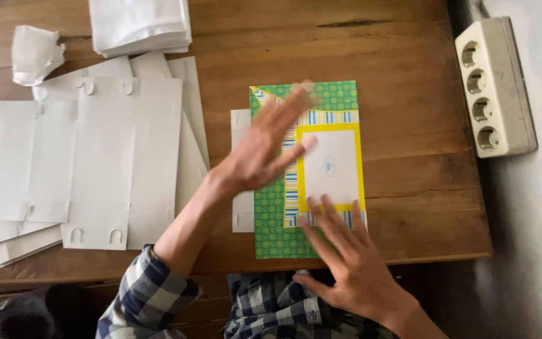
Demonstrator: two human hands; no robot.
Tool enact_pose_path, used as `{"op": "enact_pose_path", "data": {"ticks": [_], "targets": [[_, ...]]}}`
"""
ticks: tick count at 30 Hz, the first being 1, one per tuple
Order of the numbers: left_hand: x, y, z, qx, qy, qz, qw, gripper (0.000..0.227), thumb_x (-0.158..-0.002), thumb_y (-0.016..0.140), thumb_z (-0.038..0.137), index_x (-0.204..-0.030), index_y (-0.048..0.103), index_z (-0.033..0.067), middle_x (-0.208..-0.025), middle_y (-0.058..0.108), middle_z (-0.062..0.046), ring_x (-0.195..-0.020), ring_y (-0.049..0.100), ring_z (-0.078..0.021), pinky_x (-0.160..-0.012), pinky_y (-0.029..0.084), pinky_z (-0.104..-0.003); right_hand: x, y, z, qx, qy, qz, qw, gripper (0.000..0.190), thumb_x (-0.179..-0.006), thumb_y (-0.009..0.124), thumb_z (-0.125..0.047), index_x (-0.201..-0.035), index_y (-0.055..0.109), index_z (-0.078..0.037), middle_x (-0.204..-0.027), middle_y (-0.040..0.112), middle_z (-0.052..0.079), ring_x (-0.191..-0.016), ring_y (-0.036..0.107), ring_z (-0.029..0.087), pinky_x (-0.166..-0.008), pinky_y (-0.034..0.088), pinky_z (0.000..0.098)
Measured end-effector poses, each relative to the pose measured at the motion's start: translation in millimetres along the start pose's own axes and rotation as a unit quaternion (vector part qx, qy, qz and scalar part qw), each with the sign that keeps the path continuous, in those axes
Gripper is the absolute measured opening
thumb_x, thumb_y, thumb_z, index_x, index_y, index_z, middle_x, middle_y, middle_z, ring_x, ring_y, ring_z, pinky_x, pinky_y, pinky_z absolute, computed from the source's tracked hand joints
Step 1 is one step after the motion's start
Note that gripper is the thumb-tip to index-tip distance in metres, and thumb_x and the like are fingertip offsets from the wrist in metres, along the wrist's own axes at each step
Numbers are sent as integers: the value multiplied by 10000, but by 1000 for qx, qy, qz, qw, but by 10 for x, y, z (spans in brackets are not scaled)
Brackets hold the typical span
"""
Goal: The person folds a flat cardboard sheet along pre-scored lines and inserts a small patterned box into the center. They then fold the side flaps inward and tuck the top flap to secure the box inside, repeating the process with another sheet.
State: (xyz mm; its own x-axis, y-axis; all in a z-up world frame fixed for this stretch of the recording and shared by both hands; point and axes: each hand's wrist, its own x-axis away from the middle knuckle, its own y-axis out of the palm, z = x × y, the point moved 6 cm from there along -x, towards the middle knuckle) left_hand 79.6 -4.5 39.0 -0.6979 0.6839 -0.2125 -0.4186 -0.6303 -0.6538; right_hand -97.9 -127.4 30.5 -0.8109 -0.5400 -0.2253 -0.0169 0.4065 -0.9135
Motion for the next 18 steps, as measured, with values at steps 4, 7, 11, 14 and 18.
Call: {"op": "enact_pose_path", "data": {"ticks": [4, 7, 11, 14, 18], "targets": [[68, -291, -299, -110, -78, 81, 988, 678, -1093, 251, 519, -1575, 306, 46, -1667, 289, -232, -1564, 265, -380, -1253, 146, -639, -117, -11, -88, -42, -39, 46, 997, 558, -960, 718, -390, -1387, 609, -49, -1543, 510, 139, -1485, 421, 334, -1231, 218, 659], [200, -394, -573, -179, -109, 101, 973, 635, -1126, 239, 431, -1578, 291, -11, -1660, 310, -231, -1567, 226, -370, -1262, 90, -594, -138, -39, -115, -58, -61, 56, 995, 514, -942, 743, -425, -1301, 678, -62, -1472, 582, 127, -1438, 478, 339, -1212, 275, 649], [323, -552, -618, -277, -102, 62, 954, 554, -856, 562, 37, -1410, 536, 34, -1385, 524, -155, -1260, 470, -358, -1124, 307, -511, -112, -30, -111, -43, -69, 58, 995, 557, -923, 762, -466, -1296, 673, -62, -1450, 600, 137, -1419, 502, 334, -1203, 316, 622], [401, -596, -629, -218, -147, 13, 965, 575, -868, 685, 232, -1404, 553, 68, -1356, 507, -127, -1250, 432, -351, -1134, 299, -499, -48, -10, -127, -46, -81, 79, 993, 434, -924, 781, -402, -1200, 724, -72, -1374, 661, 130, -1353, 572, 334, -1170, 376, 590], [454, -593, -675, -181, -173, -44, 967, 806, -757, 796, 350, -1470, 500, 119, -1450, 461, -119, -1275, 396, -351, -1125, 270, -465, 9, -67, -176, -71, -96, 115, 986, 308, -914, 811, -300, -1123, 761, -80, -1285, 722, 101, -1257, 665, 296, -1122, 459, 540]]}}
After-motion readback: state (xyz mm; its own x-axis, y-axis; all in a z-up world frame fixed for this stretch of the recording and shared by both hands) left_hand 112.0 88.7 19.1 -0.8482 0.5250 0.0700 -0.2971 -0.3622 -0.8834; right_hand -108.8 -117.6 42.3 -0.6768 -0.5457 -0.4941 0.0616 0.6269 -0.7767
